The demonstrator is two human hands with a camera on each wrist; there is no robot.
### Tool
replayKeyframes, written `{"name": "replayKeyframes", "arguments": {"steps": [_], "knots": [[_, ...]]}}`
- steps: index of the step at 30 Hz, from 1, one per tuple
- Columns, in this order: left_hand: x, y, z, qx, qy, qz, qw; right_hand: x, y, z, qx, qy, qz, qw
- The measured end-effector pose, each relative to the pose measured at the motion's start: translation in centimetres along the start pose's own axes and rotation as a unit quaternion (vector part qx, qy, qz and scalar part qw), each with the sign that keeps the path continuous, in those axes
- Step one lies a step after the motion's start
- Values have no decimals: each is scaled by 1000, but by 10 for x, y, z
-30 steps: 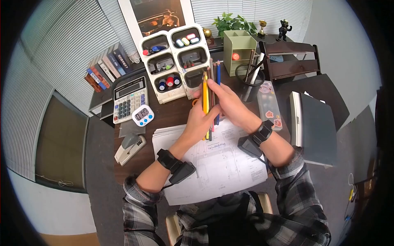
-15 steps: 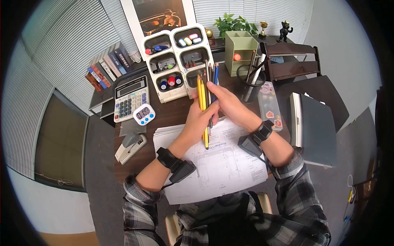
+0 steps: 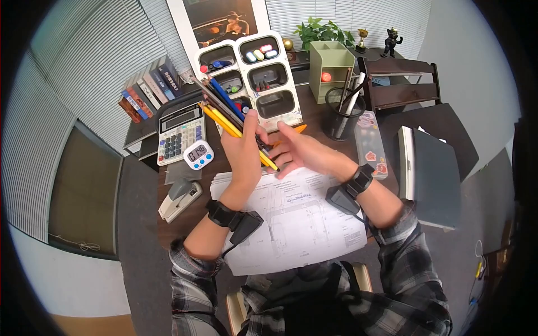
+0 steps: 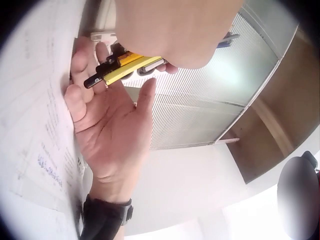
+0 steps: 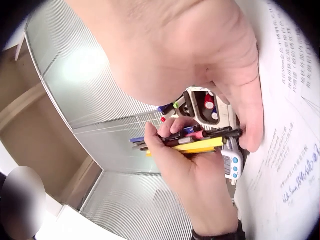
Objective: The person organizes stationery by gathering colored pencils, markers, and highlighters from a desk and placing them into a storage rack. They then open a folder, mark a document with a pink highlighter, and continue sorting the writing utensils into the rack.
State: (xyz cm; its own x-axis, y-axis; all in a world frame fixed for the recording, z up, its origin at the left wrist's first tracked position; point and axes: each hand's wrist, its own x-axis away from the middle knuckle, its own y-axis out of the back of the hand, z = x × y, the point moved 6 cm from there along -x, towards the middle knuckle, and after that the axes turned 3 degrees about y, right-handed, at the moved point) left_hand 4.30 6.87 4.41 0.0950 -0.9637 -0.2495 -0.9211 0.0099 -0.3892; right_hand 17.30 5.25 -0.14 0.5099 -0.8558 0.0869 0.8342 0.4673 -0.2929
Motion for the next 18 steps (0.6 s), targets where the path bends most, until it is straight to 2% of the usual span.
{"name": "replayKeyframes", "arguments": {"steps": [2, 6, 8, 9, 11, 15, 18], "knots": [[3, -1, -6, -24, -16, -1, 1000, 0, -5, -7, -18, -37, 35, 999], [9, -6, -13, -68, -69, 13, 995, -2, -17, -10, -66, -53, 52, 995], [9, -6, -7, -58, -60, 20, 996, -7, -18, -14, -150, -45, 38, 987], [9, -6, -3, -48, -53, 27, 997, -6, -18, -15, -150, -46, 38, 987], [8, -6, 4, -48, -48, 37, 997, -4, -20, -6, -205, -6, 14, 979], [8, -7, 11, -90, -26, 54, 994, -7, -16, -12, -241, -6, 30, 970], [5, -7, 15, -78, -40, 58, 994, -5, -19, -6, -237, 34, 20, 971]]}}
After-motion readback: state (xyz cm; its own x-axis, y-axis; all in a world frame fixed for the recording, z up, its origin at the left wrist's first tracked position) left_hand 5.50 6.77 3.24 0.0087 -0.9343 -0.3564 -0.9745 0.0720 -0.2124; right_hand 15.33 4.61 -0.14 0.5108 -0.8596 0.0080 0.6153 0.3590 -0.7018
